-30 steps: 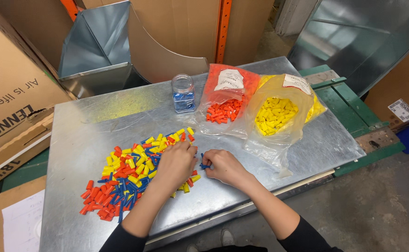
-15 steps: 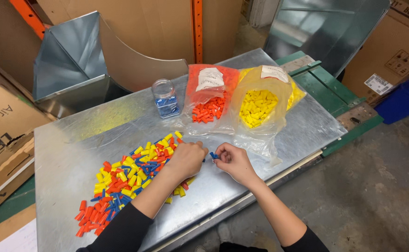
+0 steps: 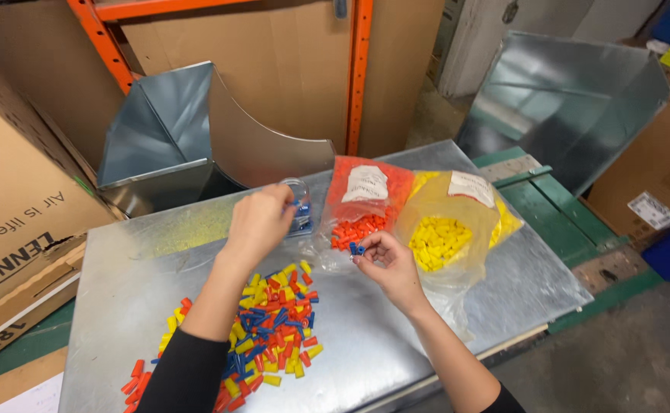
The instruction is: The person sorts a mixed pile of small red, yellow, and blue plastic pieces on a metal table. They pick up individual pieces by hand and place them into separate clear plastic bags or a small jar according to color.
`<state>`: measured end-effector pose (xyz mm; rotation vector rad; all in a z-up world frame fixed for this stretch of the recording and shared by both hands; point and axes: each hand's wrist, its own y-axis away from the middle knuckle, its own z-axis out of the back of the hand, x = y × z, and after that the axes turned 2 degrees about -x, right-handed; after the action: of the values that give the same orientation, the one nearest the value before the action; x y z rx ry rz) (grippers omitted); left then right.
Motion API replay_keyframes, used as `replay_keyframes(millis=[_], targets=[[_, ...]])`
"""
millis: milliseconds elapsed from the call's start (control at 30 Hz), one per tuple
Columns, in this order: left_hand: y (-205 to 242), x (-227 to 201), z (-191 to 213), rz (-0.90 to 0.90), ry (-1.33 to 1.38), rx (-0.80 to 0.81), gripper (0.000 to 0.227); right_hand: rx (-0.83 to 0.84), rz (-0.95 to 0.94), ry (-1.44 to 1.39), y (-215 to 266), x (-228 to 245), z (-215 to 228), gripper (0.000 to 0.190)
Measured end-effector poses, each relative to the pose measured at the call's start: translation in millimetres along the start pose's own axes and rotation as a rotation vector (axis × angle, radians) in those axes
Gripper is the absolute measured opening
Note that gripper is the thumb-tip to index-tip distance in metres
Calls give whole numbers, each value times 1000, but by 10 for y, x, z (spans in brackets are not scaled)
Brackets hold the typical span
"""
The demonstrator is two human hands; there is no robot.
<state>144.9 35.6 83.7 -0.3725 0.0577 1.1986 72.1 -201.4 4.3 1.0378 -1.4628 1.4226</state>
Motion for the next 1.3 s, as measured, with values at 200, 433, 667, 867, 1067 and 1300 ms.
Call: replay_keyframes(millis=[200,433,667,867,1067,1300], targets=[[-337,256,-386,131,22,-104,13,16,-11,-88,-327,136,-217,22],[136,154,38,100,127,-355,14,45,-15,-113,-688,92,-481,21],[1197,23,543,38,156,-515,14,8,52,420,-1234,37,-866,12],[1886,112,450,236,154,-411,13,191,21,889,-1358,-81,-993,15],[2259,262,215,426,154,-371,16,22,42,463,-1249,18,-964,10],[2367,309,123,504,196,-312,19,135,210,781,-1381,-134,-995,17]])
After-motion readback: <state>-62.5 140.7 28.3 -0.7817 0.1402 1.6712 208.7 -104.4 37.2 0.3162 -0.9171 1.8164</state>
